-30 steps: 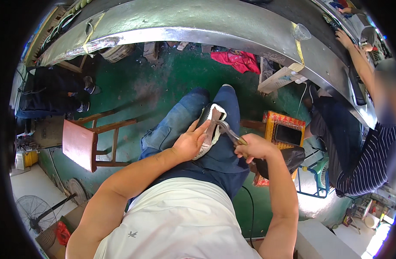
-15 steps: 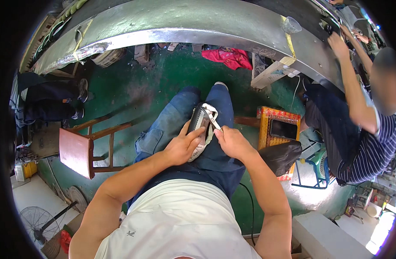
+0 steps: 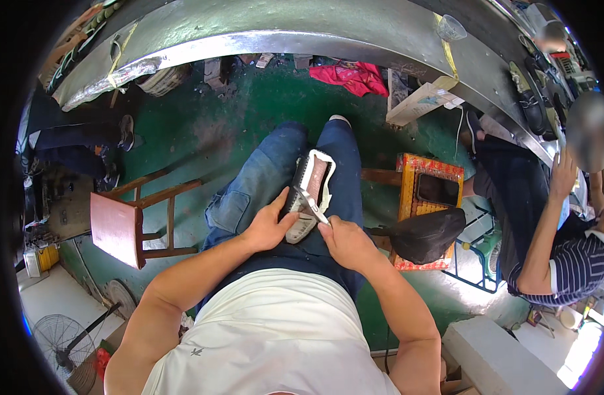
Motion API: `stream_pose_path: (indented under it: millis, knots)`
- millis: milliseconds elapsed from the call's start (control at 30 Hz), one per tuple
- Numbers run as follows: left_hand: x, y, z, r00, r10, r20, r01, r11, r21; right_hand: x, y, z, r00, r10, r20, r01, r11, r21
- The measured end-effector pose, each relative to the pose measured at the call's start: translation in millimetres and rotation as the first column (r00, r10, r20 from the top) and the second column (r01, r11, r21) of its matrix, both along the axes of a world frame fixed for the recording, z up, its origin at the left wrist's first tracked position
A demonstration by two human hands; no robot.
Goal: The worker is lasting shoes by using pliers and a hammer to pull and secure the shoe upper onto the last.
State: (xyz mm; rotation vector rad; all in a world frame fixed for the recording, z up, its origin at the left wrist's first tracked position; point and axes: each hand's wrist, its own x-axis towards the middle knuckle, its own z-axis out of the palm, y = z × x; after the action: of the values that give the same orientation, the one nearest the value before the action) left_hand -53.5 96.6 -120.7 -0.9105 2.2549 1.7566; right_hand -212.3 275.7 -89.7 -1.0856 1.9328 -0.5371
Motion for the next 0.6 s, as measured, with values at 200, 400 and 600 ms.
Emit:
stream_pose_path:
  millis: [200, 400, 600]
  knots:
    - [-2.9, -5.0, 14.2, 0.996, -0.083, 0.042, 0.082, 0.996, 0.025, -3.3, 2.2, 7.3, 0.999, -0.035, 0.011, 0.034, 0.999, 0.041]
    - [-23.3, -25.1, 41.7, 0.959, -0.226, 0.170, 0.245, 0.964, -0.104, -10.0, 21.9, 2.4, 0.856, -0.373, 0.357, 0.413, 0.910, -0.040]
    - [-33.6, -68.7, 96.4, 0.980, -0.006, -0.201, -0.036, 0.978, -0.205, -21.5, 52.4, -6.3, 0.712, -0.459, 0.531, 0.589, 0.802, -0.097]
